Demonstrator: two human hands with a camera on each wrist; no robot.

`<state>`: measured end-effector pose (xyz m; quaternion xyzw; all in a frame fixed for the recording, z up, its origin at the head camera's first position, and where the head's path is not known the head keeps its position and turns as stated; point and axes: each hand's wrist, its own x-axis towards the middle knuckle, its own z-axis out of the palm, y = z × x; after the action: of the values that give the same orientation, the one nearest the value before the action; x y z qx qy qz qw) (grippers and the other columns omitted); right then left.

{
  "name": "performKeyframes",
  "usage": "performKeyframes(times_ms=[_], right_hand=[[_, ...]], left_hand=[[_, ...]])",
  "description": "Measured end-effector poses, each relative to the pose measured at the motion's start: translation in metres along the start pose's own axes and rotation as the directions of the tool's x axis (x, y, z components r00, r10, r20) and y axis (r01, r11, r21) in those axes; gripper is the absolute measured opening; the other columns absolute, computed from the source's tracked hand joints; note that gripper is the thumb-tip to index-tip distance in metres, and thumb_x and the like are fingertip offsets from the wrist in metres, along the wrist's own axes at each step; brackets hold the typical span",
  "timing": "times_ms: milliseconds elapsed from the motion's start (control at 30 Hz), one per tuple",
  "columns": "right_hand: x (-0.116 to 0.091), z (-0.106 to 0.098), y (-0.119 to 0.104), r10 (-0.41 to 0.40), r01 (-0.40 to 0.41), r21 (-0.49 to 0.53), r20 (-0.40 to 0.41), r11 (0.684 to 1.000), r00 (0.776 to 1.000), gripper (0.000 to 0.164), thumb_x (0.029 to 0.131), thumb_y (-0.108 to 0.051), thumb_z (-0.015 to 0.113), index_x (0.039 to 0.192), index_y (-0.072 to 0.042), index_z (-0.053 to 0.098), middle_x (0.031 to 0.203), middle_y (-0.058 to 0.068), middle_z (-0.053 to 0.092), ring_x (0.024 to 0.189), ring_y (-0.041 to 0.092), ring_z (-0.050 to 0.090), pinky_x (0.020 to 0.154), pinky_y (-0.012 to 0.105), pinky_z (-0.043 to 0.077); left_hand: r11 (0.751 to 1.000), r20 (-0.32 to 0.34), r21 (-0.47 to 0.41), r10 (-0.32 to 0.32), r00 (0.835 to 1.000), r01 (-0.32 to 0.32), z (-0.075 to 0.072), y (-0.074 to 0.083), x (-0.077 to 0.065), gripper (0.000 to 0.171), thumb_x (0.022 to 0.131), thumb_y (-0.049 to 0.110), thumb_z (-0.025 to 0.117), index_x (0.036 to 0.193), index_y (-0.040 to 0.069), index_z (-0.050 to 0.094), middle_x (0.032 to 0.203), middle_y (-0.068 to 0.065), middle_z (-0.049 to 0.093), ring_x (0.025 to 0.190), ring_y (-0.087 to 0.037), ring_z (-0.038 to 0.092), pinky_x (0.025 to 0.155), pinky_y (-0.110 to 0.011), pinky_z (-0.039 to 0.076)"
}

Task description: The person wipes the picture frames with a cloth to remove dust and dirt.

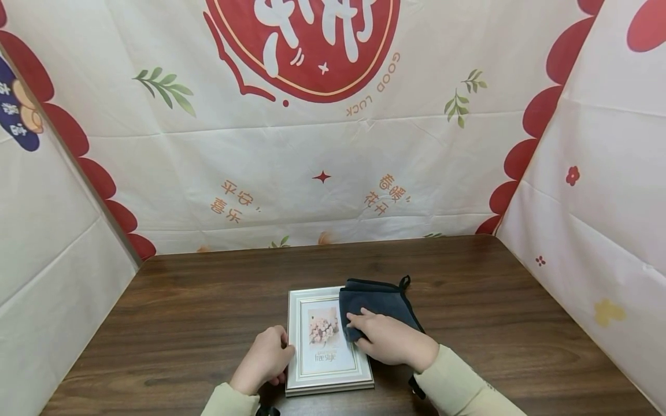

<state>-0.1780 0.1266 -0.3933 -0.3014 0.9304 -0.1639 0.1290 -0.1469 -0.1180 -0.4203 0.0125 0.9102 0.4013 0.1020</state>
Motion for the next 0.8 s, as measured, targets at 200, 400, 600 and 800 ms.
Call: performKeyframes(times_ms=[200, 400, 600, 800], right_hand=[[-0.0019, -0.0004, 0.0015, 0.003, -0.003, -0.014, -0.004, 1.0, 1.0, 0.044, 0.089, -0.02, 0.05, 0.13, -0.007, 0.044, 0.133, 0.006, 0.047, 0.13, 0.031, 0.032, 0.101, 0.047, 0.032], [0.001, 0.0012, -0.0019, -0.013, 0.013, -0.017, 0.002, 1.0, 1.0, 0.042, 0.089, -0.021, 0.05, 0.13, -0.008, 0.046, 0.135, 0.005, 0.045, 0.13, 0.03, 0.031, 0.102, 0.046, 0.032], [0.0005, 0.0015, -0.0013, -0.003, 0.003, -0.032, -0.001, 0.999, 1.0, 0.041, 0.089, -0.021, 0.05, 0.128, -0.009, 0.048, 0.136, 0.006, 0.044, 0.13, 0.03, 0.032, 0.102, 0.046, 0.032], [-0.0011, 0.0017, 0.0005, -0.025, 0.025, -0.031, -0.003, 0.999, 1.0, 0.043, 0.089, -0.019, 0.048, 0.131, -0.006, 0.044, 0.133, 0.005, 0.047, 0.13, 0.03, 0.031, 0.102, 0.046, 0.032]], left_hand=[[1.0, 0.01, -0.012, 0.003, 1.0, -0.002, 0.0013, 0.0008, 0.0012, 0.007, 0.078, 0.006, 0.049, 0.074, 0.004, 0.044, 0.048, -0.008, 0.05, 0.03, -0.009, 0.045, 0.031, -0.027, 0.041], [1.0, -0.001, -0.007, 0.001, 1.0, -0.001, -0.0018, -0.0023, -0.0014, 0.006, 0.078, 0.005, 0.047, 0.075, 0.003, 0.042, 0.042, -0.007, 0.049, 0.028, -0.009, 0.043, 0.03, -0.027, 0.041], [1.0, 0.006, -0.015, 0.004, 1.0, -0.004, -0.0013, -0.0014, -0.0012, 0.006, 0.078, 0.005, 0.047, 0.075, 0.004, 0.042, 0.042, -0.007, 0.048, 0.029, -0.009, 0.043, 0.03, -0.027, 0.041], [1.0, 0.014, -0.011, 0.018, 1.0, -0.018, -0.0019, 0.0002, -0.0012, 0.006, 0.078, 0.004, 0.046, 0.075, 0.003, 0.041, 0.041, -0.006, 0.047, 0.028, -0.009, 0.042, 0.029, -0.026, 0.039]])
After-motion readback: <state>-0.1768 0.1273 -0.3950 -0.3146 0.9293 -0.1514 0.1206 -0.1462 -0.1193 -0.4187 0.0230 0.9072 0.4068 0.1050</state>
